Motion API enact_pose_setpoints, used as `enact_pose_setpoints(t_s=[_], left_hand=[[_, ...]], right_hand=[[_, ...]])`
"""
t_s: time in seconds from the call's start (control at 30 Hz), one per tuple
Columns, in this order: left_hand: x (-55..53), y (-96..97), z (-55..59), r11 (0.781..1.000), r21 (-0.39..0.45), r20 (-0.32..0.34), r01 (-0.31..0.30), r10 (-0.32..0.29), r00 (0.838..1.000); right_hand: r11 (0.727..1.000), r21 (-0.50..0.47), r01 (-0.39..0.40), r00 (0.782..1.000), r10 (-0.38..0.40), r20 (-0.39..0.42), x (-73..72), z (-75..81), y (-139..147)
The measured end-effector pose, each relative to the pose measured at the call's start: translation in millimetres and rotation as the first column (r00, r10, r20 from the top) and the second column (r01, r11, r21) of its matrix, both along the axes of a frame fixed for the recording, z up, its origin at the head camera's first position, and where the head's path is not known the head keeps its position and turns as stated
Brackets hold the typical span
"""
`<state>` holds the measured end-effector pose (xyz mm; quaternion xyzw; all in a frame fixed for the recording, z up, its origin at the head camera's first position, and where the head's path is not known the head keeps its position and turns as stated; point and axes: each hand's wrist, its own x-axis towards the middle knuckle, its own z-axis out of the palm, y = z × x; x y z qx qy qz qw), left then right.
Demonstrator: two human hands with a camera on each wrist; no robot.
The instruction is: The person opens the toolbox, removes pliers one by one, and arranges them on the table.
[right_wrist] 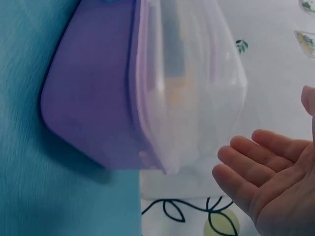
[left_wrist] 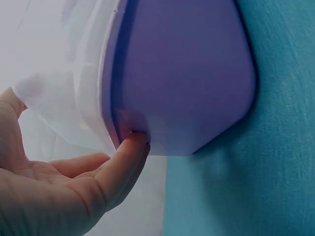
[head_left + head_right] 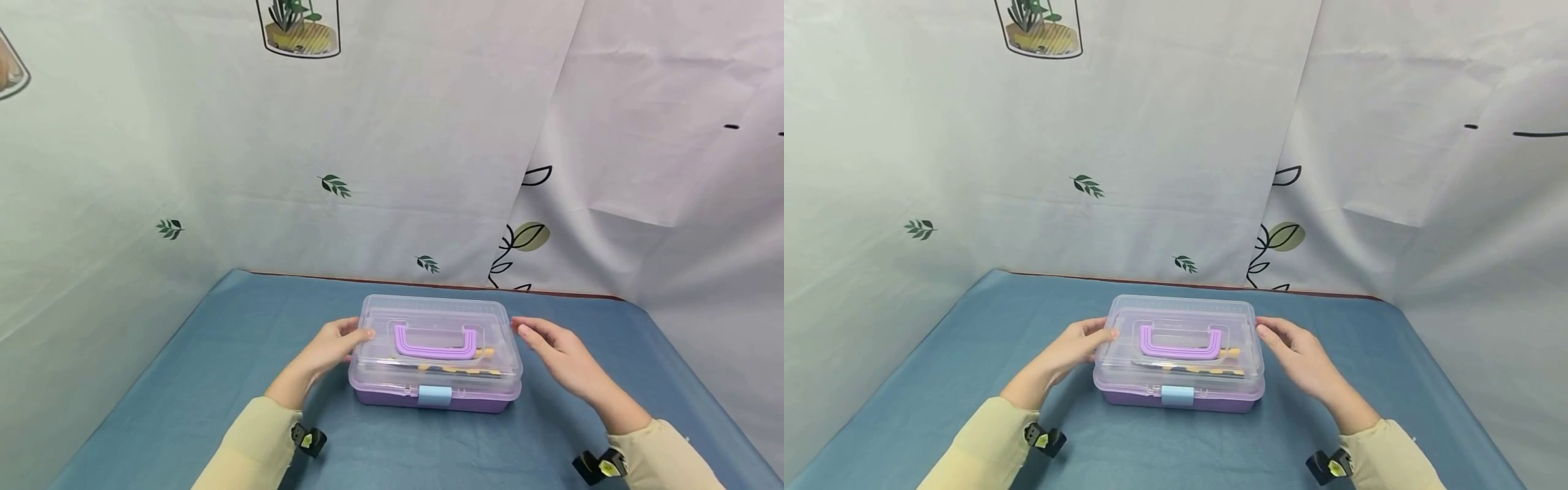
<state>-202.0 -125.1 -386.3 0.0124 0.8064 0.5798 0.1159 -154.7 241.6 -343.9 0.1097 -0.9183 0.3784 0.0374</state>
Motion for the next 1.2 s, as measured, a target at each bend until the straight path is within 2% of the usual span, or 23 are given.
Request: enact_pose_setpoints(t_s=[0.1, 0.3, 0.4, 0.5, 0.6, 0.7, 0.8, 0.87, 0.93, 0.97, 1.07, 1.2], left_hand=[[-1.3, -0.7, 1.7, 1.000, -0.009, 0.024, 0.007, -0.007, 1.000], [-3.6, -1.0, 3.1, 0.999, -0.023, 0.069, -0.024, 0.025, 0.997], [-4.1, -1.2, 3.5, 0.999, -0.040, 0.082, -0.030, 0.034, 0.996], [-4.3, -1.5, 3.9, 0.998, -0.044, 0.088, -0.033, 0.037, 0.995], [-4.2, -1.7, 4.0, 0.998, -0.048, 0.088, -0.034, 0.038, 0.995], [-3.8, -2.1, 3.6, 0.998, -0.046, 0.087, -0.035, 0.039, 0.995], [-3.9, -2.1, 4.4, 0.998, -0.050, 0.088, -0.033, 0.037, 0.995], [-3.7, -2.4, 4.3, 0.998, -0.054, 0.090, -0.033, 0.038, 0.995], [-3.2, -2.7, 3.5, 0.997, -0.061, 0.090, -0.038, 0.043, 0.995], [-2.8, -2.9, 3.3, 0.997, -0.064, 0.089, -0.040, 0.045, 0.995], [-2.0, -3.2, 2.1, 0.997, -0.068, 0.083, -0.041, 0.046, 0.995], [-1.6, -2.7, 1.8, 0.997, -0.064, 0.081, -0.043, 0.048, 0.996]], right_hand=[[0.999, -0.036, -0.003, 1.000, 0.004, 0.008, 2.4, 4.3, -3.0], [0.985, -0.168, -0.035, 0.998, 0.044, 0.051, 8.0, 14.6, -11.3], [0.959, -0.271, -0.082, 0.987, 0.116, 0.112, 13.1, 18.3, -16.7], [0.909, -0.388, -0.151, 0.957, 0.233, 0.174, 17.2, 18.6, -21.8], [0.829, -0.513, -0.223, 0.900, 0.377, 0.218, 19.3, 15.3, -26.9], [0.723, -0.641, -0.258, 0.818, 0.516, 0.253, 21.1, 9.8, -31.5], [0.615, -0.756, -0.224, 0.727, 0.622, 0.291, 24.0, 3.1, -35.4], [0.564, -0.806, -0.180, 0.668, 0.672, 0.321, 26.3, -2.1, -38.3], [0.539, -0.831, -0.138, 0.618, 0.703, 0.353, 28.1, -8.0, -41.1], [0.538, -0.834, -0.123, 0.599, 0.710, 0.370, 28.8, -11.1, -42.3], [0.555, -0.828, -0.083, 0.542, 0.722, 0.430, 30.8, -19.9, -45.1], [0.584, -0.810, -0.050, 0.493, 0.720, 0.488, 33.6, -31.5, -45.7]])
